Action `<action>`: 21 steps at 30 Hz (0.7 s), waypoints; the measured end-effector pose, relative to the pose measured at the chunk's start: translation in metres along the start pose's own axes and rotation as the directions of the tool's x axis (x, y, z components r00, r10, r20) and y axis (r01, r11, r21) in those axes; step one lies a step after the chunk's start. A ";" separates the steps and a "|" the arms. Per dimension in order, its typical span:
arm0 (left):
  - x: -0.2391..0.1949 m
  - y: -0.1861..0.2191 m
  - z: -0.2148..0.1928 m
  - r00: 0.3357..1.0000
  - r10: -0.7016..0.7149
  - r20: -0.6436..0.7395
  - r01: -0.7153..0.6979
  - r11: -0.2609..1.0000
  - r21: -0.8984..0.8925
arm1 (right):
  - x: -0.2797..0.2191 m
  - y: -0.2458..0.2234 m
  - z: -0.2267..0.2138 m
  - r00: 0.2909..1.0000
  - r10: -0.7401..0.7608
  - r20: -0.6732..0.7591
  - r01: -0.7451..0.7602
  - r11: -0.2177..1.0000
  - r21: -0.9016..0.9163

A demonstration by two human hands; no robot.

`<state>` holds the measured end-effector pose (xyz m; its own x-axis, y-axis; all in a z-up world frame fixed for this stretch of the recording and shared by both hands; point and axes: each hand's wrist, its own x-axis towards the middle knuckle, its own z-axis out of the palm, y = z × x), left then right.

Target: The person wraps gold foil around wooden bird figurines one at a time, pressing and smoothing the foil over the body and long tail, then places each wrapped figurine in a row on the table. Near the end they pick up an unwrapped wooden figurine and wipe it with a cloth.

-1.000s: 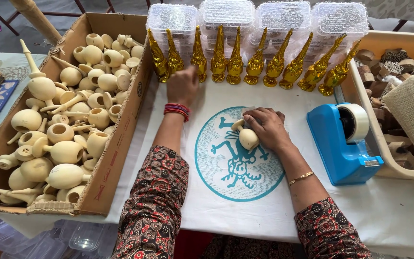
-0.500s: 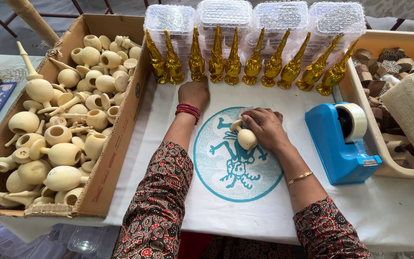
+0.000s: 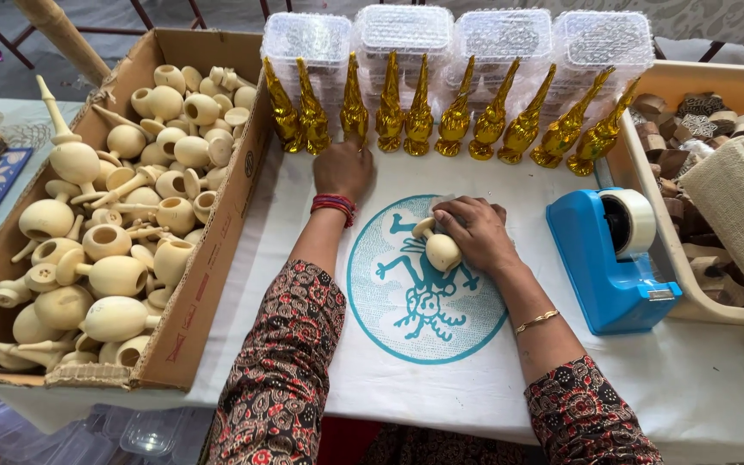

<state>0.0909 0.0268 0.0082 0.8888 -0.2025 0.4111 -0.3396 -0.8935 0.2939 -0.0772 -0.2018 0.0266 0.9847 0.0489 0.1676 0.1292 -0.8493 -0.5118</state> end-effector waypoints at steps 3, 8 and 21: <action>0.001 0.016 -0.037 0.955 -0.223 -0.194 0.173 0.953 -0.247 | -0.001 -0.003 0.000 0.999 0.035 0.022 -0.035 0.999 -0.002; 0.031 0.013 -0.018 0.927 -0.329 -0.179 0.256 0.906 -0.337 | -0.001 -0.002 0.000 1.000 0.016 0.011 -0.016 1.000 -0.003; 0.034 0.004 -0.017 0.908 -0.375 -0.185 0.302 0.894 -0.331 | -0.001 -0.005 -0.001 1.000 0.005 0.021 -0.005 1.000 0.013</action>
<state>0.1145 0.0230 0.0379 0.8775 0.2257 0.4231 -0.1370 -0.7276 0.6722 -0.0788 -0.1984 0.0296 0.9875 0.0556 0.1476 0.1257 -0.8429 -0.5232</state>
